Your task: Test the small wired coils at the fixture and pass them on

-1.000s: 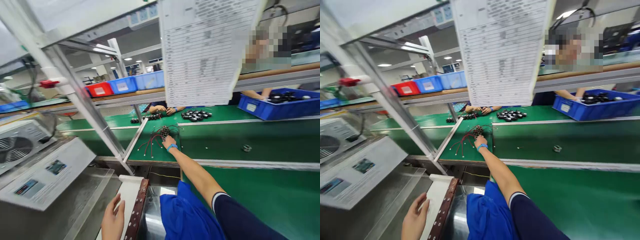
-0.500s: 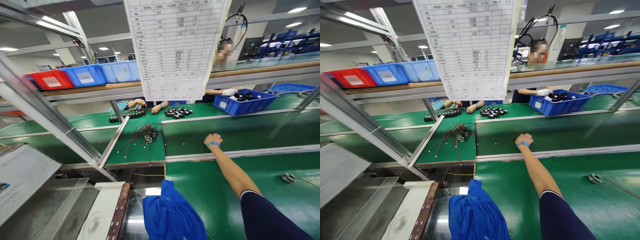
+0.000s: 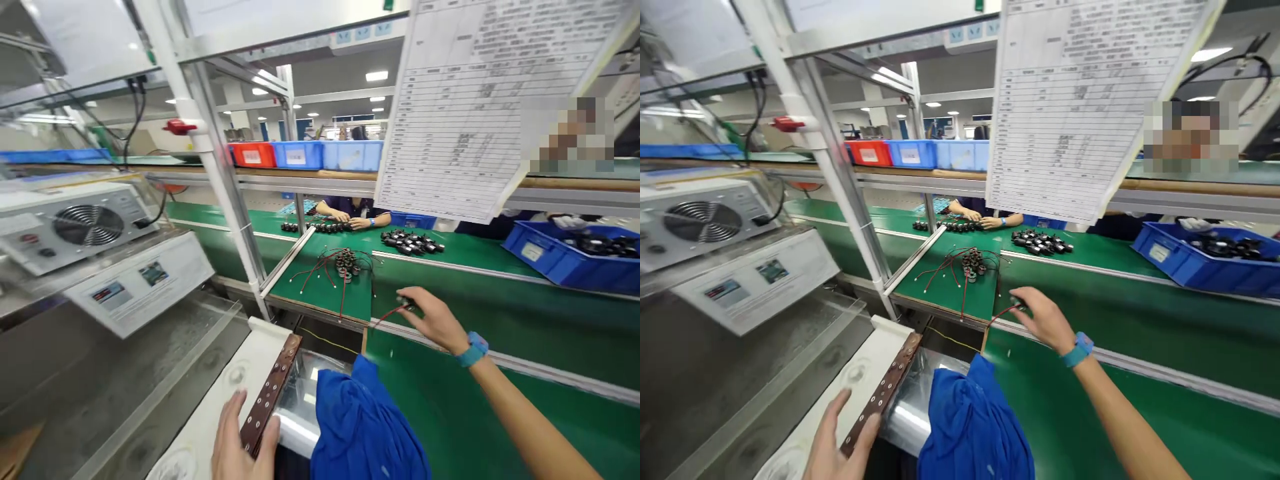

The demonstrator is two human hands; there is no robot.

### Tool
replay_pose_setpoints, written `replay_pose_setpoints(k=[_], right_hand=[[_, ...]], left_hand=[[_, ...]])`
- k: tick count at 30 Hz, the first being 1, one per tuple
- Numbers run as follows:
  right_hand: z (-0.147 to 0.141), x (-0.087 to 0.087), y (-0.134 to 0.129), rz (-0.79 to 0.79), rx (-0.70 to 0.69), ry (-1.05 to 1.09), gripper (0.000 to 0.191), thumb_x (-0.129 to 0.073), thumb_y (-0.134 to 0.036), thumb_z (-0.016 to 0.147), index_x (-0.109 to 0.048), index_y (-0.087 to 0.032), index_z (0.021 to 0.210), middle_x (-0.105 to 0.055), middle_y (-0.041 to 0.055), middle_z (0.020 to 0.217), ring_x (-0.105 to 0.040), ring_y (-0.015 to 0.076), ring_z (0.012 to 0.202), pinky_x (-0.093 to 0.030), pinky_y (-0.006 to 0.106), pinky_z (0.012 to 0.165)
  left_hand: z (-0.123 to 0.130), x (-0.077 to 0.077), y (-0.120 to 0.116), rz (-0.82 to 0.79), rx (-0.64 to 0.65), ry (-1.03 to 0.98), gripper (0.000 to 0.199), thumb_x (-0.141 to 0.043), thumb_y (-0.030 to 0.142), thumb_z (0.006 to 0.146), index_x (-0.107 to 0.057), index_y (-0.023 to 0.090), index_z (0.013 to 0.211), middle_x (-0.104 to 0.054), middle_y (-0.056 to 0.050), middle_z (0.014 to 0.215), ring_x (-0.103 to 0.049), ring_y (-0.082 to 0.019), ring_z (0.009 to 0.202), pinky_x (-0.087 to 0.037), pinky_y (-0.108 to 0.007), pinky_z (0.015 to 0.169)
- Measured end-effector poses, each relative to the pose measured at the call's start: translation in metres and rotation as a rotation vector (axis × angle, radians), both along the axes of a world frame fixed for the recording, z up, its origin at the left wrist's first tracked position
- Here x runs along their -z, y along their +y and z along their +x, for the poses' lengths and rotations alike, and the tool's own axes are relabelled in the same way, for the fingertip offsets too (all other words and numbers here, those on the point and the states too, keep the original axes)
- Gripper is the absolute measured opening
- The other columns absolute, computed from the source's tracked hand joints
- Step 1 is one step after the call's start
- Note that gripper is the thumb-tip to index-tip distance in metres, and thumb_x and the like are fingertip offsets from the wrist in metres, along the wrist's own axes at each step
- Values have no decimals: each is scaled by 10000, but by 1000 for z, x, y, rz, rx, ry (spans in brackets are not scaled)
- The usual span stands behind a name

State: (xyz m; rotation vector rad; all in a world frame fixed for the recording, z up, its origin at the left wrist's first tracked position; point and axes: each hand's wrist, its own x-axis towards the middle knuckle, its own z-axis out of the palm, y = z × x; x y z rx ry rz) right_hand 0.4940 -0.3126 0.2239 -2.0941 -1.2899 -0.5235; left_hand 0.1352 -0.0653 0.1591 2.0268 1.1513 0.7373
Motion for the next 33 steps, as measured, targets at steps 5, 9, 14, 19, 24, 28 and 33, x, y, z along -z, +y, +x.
replay_pose_setpoints(k=[5, 9, 14, 19, 24, 28, 33], right_hand=[[-108, -27, 107, -6, -560, 77, 339, -596, -349, 934, -561, -248, 1256, -665, 93, 1151, -635, 201, 1073, -527, 335, 931], [-179, -6, 181, -54, -751, 289, 307, -671, -362, 877, -606, -226, 1144, -686, 66, 1048, -657, 186, 942, -534, 304, 843], [-258, 52, 260, -191, -788, 518, 397, -779, -370, 767, -636, -201, 1097, -709, 38, 983, -655, 179, 870, -499, 283, 814], [-331, 105, 316, -493, -732, 524, 338, -761, -455, 790, -665, -185, 969, -728, 41, 860, -674, 189, 809, -470, 255, 712], [-372, 131, 355, -699, -694, 204, 449, -728, -530, 812, -642, -148, 1031, -740, 137, 943, -699, 263, 902, -469, 292, 737], [-388, 146, 367, -759, -669, 93, 505, -668, -543, 859, -618, -106, 1106, -735, 182, 961, -703, 293, 926, -480, 309, 724], [-406, 155, 367, -815, -540, 87, 496, -666, -490, 863, -626, -74, 1130, -729, 200, 954, -703, 317, 938, -494, 324, 718]], left_hand=[[2, -40, -38, 23, 130, -290, 818, -729, 461, 743, -413, 259, 1470, -391, -104, 1568, -302, -354, 1463, -221, -548, 1211], [-24, -28, -46, -408, 284, -377, 772, -682, 530, 784, -436, 203, 1439, -636, -172, 1313, -580, -325, 1231, -414, -488, 1090], [-54, 3, -47, -694, 89, -553, 687, -598, 679, 781, -538, 167, 1235, -712, -113, 956, -656, -256, 931, -514, -380, 823], [-68, 32, -37, -722, -295, -759, 559, -746, 663, 653, -636, 174, 900, -656, -53, 839, -612, -198, 853, -462, -297, 736], [-83, 45, -31, -918, -361, -1032, 541, -796, 638, 609, -606, 175, 814, -649, -33, 765, -637, -181, 792, -473, -288, 706], [-102, 54, -37, -950, -403, -972, 617, -774, 680, 595, -631, 168, 907, -704, -81, 823, -663, -201, 771, -467, -286, 639], [-129, 65, -55, -950, -229, -631, 610, -718, 713, 626, -679, 153, 865, -751, -135, 896, -665, -217, 835, -432, -273, 640]])
